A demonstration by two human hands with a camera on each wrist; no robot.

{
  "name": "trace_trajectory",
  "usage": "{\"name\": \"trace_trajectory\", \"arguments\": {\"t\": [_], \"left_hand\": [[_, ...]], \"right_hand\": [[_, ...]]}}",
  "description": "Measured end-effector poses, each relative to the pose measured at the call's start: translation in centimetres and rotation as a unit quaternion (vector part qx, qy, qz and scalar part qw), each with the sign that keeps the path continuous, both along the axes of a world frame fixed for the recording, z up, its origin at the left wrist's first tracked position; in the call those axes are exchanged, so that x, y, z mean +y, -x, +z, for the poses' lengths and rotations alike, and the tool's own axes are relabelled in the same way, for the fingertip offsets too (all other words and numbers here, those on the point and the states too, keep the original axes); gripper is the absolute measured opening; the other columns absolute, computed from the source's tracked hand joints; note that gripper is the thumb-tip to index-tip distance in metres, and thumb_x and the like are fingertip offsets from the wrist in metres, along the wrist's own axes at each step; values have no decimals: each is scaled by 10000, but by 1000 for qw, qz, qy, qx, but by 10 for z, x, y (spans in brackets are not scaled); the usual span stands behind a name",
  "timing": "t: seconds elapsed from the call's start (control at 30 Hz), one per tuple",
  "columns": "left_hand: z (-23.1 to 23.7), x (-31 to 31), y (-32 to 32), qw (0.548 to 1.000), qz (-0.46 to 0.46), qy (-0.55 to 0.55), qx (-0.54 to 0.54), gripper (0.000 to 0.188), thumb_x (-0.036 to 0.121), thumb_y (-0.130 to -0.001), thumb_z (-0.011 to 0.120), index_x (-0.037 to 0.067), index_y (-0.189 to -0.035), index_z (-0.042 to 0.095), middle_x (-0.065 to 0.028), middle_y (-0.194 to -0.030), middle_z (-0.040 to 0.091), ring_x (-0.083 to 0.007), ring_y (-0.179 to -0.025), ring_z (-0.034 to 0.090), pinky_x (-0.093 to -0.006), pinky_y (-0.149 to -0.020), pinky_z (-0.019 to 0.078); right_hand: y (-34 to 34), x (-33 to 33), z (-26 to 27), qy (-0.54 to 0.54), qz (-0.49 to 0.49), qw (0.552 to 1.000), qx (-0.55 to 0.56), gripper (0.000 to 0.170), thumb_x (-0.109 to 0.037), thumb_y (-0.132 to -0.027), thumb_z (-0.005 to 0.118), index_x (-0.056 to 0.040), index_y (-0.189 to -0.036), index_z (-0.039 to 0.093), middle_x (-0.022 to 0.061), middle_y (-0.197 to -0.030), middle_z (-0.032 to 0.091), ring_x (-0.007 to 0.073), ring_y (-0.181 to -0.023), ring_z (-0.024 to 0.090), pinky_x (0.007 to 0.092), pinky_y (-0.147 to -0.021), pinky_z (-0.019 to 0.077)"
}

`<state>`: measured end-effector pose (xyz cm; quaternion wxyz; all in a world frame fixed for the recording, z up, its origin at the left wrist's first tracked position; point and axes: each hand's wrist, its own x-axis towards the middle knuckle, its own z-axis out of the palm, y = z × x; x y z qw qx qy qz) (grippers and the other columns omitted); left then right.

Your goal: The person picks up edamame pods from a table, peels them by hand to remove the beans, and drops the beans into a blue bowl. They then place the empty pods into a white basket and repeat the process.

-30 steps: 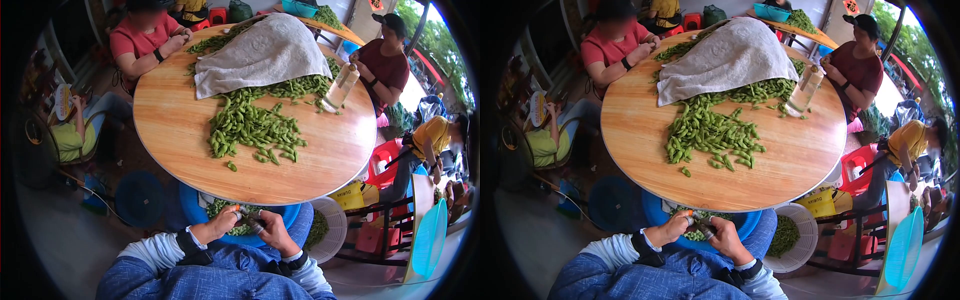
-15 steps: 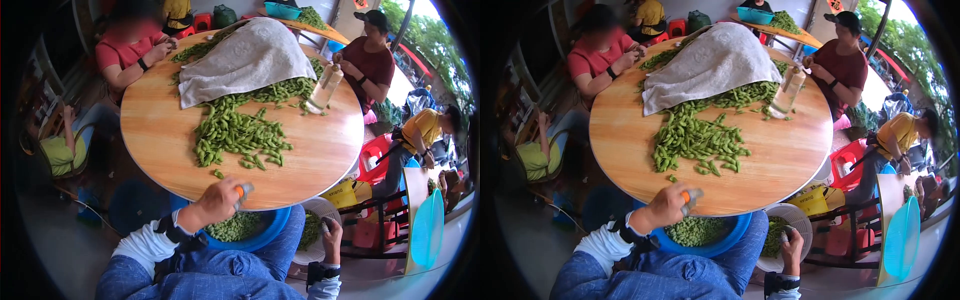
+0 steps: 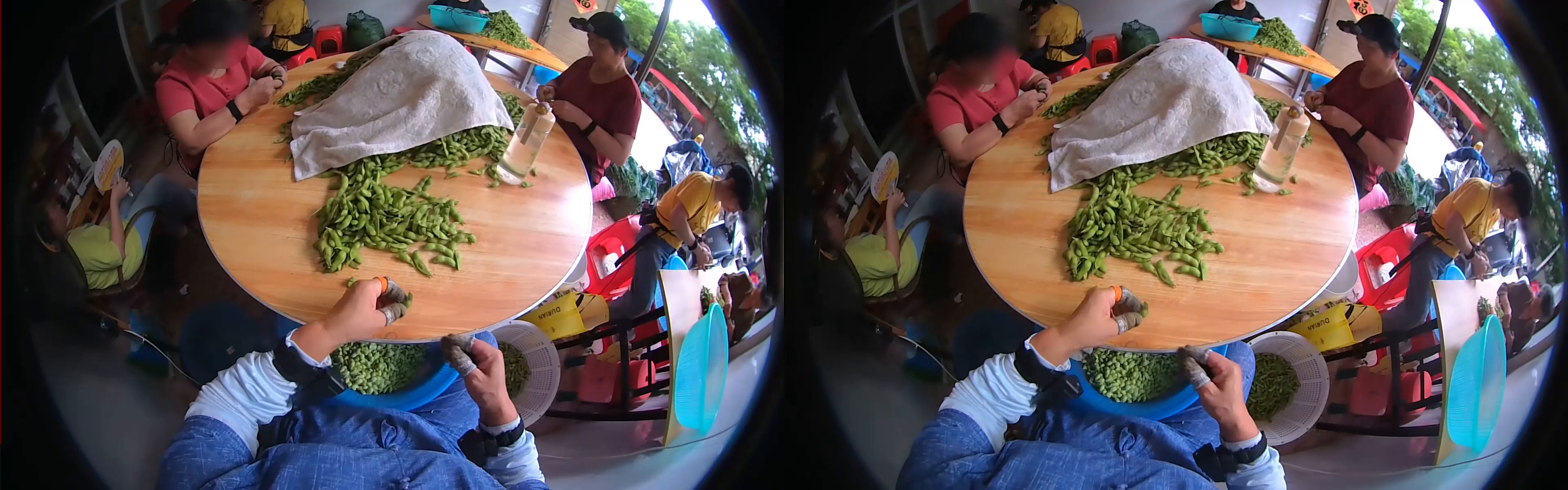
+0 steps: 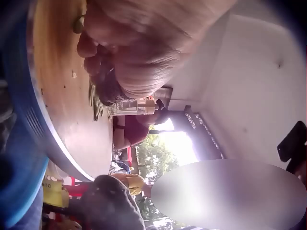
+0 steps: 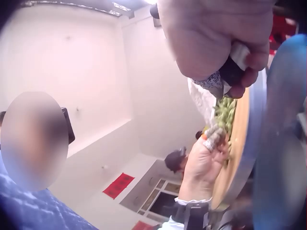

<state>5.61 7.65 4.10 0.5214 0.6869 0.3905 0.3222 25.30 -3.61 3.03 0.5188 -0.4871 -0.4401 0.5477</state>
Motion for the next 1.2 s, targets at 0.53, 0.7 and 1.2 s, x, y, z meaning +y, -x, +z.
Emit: {"name": "trace_trajectory", "arguments": {"t": [0.53, 0.7, 1.2], "left_hand": [[15, -46, 19, 936, -98, 312, -134, 154, 60, -746, 607, 0, -878, 555, -26, -663, 568, -67, -540, 508, -163, -444, 372], [12, -46, 21, 938, -111, 301, -134, 150, 61, -744, 607, -3, -867, 552, -33, -655, 569, -62, -522, 496, -163, -445, 366], [17, -49, 16, 928, -85, 342, -119, 77, 32, -734, 579, -19, -779, 543, -28, -586, 523, -48, -460, 437, -164, -401, 325]], "right_hand": [[29, 12, 25, 92, 131, 977, 138, 205, -98, -777, 586, 3, -951, 549, 11, -863, 582, 79, -762, 530, 209, -692, 421], [31, 12, 24, 95, 132, 979, 122, 220, -117, -776, 595, 5, -953, 548, 11, -857, 585, 79, -753, 533, 214, -688, 427], [26, 9, 18, 98, 152, 977, 113, 218, -142, -782, 594, -11, -948, 543, 0, -850, 580, 66, -752, 522, 207, -687, 422]]}}
